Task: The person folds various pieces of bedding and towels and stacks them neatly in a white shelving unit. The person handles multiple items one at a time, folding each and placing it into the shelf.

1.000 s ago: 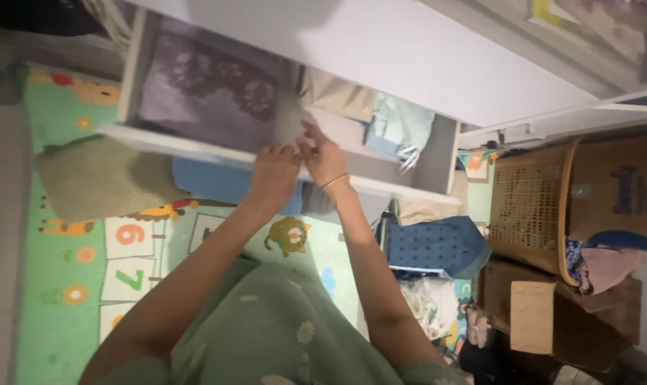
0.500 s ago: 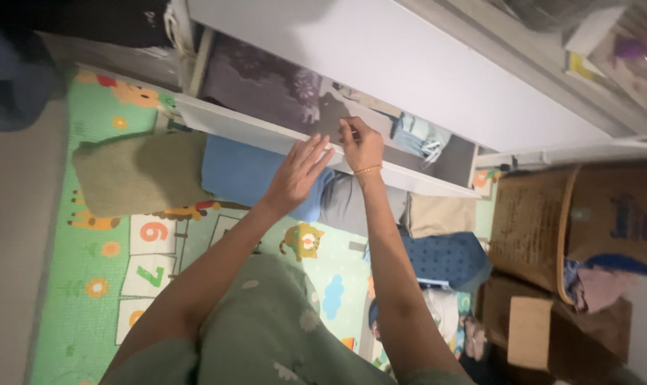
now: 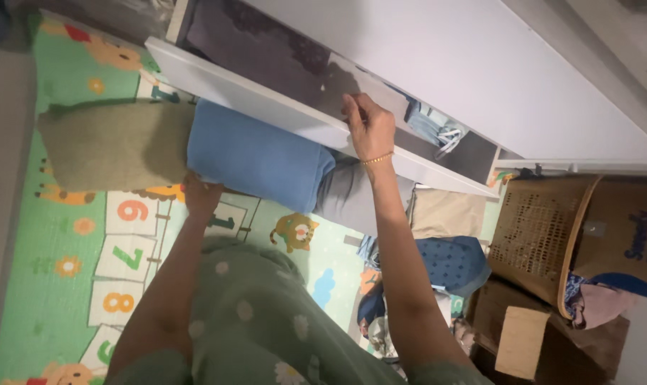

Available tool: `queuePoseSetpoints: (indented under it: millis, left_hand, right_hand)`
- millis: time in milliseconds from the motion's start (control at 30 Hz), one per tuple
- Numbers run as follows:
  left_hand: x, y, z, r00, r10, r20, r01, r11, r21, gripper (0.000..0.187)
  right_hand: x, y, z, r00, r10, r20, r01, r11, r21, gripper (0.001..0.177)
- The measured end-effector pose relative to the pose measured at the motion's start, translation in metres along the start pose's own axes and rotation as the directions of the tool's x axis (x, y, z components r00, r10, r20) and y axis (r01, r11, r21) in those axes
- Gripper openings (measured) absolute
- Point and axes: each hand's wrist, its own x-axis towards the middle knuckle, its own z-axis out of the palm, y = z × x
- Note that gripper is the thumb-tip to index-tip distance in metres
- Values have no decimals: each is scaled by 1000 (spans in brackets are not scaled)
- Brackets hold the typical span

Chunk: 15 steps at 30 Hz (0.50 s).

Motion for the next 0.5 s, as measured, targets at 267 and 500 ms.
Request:
queuePoseSetpoints:
  millis: [267, 500]
  left_hand:
    - [60, -49, 43, 834, -541, 105, 531, 739, -414, 96]
    - [48, -30, 95, 513, -768, 384, 767, 209, -607, 103]
  right_hand:
    - [3, -1, 7, 995, 85, 51, -88, 994, 61, 23]
    - [8, -13, 9, 993, 106, 46, -109, 991, 76, 22]
